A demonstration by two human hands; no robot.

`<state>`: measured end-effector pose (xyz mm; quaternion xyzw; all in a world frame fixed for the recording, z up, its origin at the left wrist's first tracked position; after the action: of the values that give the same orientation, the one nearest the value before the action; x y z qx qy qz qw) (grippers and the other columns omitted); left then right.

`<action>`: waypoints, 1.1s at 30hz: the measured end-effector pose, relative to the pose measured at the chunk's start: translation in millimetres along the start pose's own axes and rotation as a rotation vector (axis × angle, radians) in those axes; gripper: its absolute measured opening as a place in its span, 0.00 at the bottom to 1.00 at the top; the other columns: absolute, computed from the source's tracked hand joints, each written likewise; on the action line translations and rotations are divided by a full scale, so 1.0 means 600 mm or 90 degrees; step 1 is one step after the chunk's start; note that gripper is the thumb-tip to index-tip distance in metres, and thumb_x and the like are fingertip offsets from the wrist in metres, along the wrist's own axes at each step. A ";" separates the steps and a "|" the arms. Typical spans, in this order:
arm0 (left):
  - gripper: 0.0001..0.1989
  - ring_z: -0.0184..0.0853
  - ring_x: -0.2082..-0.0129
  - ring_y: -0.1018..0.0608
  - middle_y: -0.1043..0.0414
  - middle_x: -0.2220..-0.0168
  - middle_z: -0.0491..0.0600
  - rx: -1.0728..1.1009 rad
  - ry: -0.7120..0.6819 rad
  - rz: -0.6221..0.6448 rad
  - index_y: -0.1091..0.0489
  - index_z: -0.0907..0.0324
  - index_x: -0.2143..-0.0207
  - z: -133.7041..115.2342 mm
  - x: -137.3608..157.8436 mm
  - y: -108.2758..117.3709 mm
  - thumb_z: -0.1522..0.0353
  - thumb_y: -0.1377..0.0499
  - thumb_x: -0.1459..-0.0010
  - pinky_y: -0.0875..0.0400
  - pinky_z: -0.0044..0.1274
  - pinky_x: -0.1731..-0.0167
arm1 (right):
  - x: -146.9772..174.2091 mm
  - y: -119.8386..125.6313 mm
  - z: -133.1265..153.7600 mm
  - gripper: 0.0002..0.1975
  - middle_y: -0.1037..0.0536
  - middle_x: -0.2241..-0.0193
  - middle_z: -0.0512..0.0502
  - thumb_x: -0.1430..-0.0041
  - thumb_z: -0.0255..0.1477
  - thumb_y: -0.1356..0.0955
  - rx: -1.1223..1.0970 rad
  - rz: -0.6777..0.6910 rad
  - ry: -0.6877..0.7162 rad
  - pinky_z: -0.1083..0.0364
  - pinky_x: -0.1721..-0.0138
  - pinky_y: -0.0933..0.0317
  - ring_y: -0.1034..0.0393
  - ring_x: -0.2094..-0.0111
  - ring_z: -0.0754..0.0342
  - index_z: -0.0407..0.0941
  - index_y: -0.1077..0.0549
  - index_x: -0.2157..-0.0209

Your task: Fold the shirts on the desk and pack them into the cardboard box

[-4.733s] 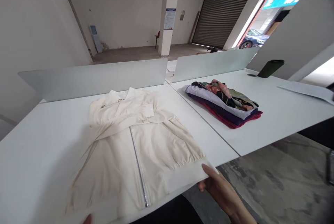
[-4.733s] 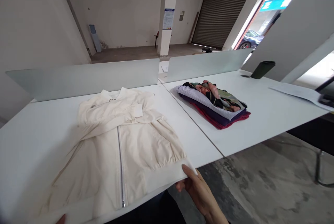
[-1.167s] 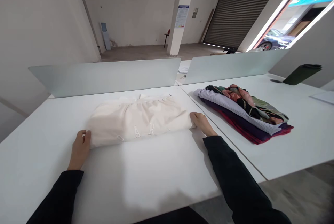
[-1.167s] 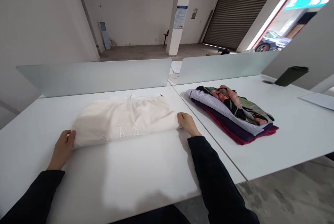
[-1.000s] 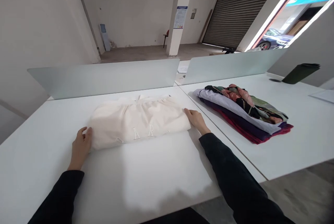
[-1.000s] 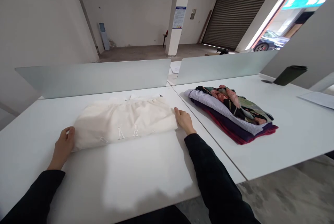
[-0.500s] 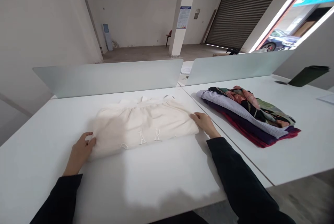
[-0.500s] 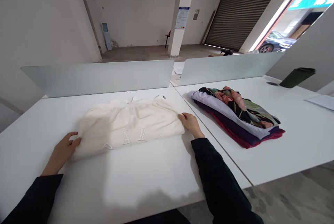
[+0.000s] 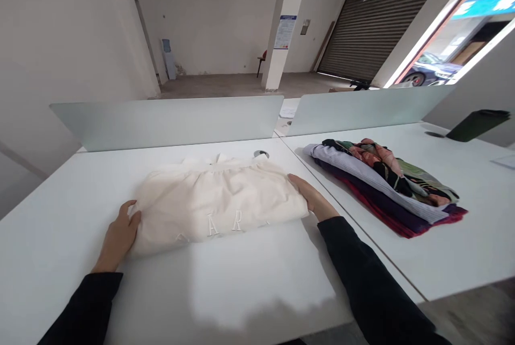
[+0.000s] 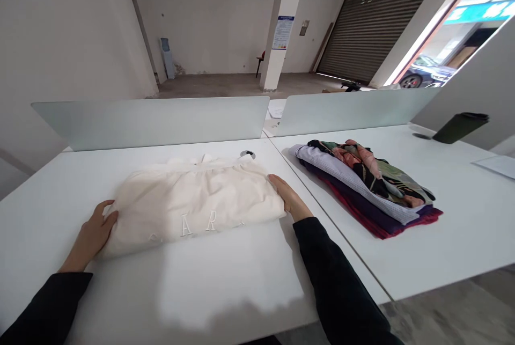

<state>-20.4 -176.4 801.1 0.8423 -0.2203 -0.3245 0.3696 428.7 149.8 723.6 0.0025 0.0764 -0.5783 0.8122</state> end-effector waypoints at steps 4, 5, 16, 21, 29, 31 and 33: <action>0.29 0.51 0.62 0.22 0.24 0.69 0.54 -0.022 0.005 0.012 0.39 0.58 0.40 0.010 -0.007 0.000 0.56 0.55 0.39 0.29 0.35 0.61 | 0.014 -0.033 -0.007 0.17 0.19 0.63 0.37 0.44 0.40 0.33 -0.008 0.094 -0.048 0.48 0.63 0.28 0.23 0.64 0.43 0.45 0.25 0.56; 0.29 0.52 0.61 0.22 0.24 0.67 0.55 -0.037 0.008 0.016 0.39 0.57 0.39 0.014 -0.008 -0.002 0.56 0.56 0.38 0.29 0.36 0.60 | 0.015 -0.035 -0.008 0.17 0.19 0.63 0.37 0.46 0.37 0.32 0.002 0.091 -0.060 0.49 0.65 0.28 0.23 0.64 0.43 0.45 0.25 0.56; 0.25 0.48 0.34 0.41 0.36 0.39 0.59 -0.089 -0.441 -0.140 0.34 0.61 0.42 -0.224 0.108 -0.014 0.61 0.59 0.33 0.42 0.39 0.37 | 0.015 -0.016 -0.009 0.31 0.20 0.55 0.39 0.49 0.32 0.32 -0.001 0.050 -0.040 0.52 0.64 0.27 0.22 0.61 0.46 0.46 0.36 0.42; 0.24 0.50 0.33 0.41 0.37 0.37 0.61 -0.164 -0.553 -0.021 0.34 0.61 0.41 -0.355 0.150 -0.135 0.62 0.55 0.33 0.43 0.44 0.38 | 0.023 -0.010 -0.017 0.25 0.20 0.56 0.38 0.41 0.39 0.34 -0.045 0.067 -0.078 0.51 0.61 0.27 0.22 0.60 0.47 0.46 0.33 0.43; 0.25 0.51 0.36 0.36 0.36 0.38 0.63 -0.266 -0.542 -0.003 0.35 0.66 0.40 -0.355 0.163 -0.211 0.63 0.56 0.32 0.46 0.51 0.39 | 0.047 -0.042 -0.008 0.13 0.19 0.73 0.44 0.44 0.40 0.33 -0.193 0.134 -0.138 0.52 0.61 0.29 0.22 0.65 0.46 0.45 0.24 0.65; 0.24 0.49 0.36 0.35 0.36 0.38 0.61 -0.269 -0.539 0.012 0.35 0.65 0.40 -0.354 0.173 -0.206 0.64 0.57 0.31 0.45 0.49 0.38 | 0.053 -0.037 -0.003 0.11 0.20 0.75 0.47 0.51 0.38 0.29 -0.206 0.101 -0.111 0.53 0.62 0.29 0.23 0.67 0.47 0.46 0.24 0.69; 0.23 0.47 0.36 0.35 0.35 0.38 0.60 -0.262 -0.548 0.015 0.35 0.63 0.40 -0.351 0.193 -0.196 0.66 0.57 0.31 0.42 0.46 0.39 | 0.055 -0.024 0.010 0.09 0.21 0.76 0.49 0.55 0.37 0.28 -0.150 0.057 -0.052 0.53 0.64 0.29 0.23 0.69 0.48 0.47 0.24 0.72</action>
<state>224.4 -72.3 775.3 0.5382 -0.2943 -0.6765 0.4076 426.2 113.2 726.3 -0.1131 0.1107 -0.5284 0.8341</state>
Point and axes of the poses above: each hand's wrist, its own x-axis away from the middle knuckle, its own y-axis out of the back of the hand, z = x × y, the point moved 10 cm from there along -x, towards the middle knuckle
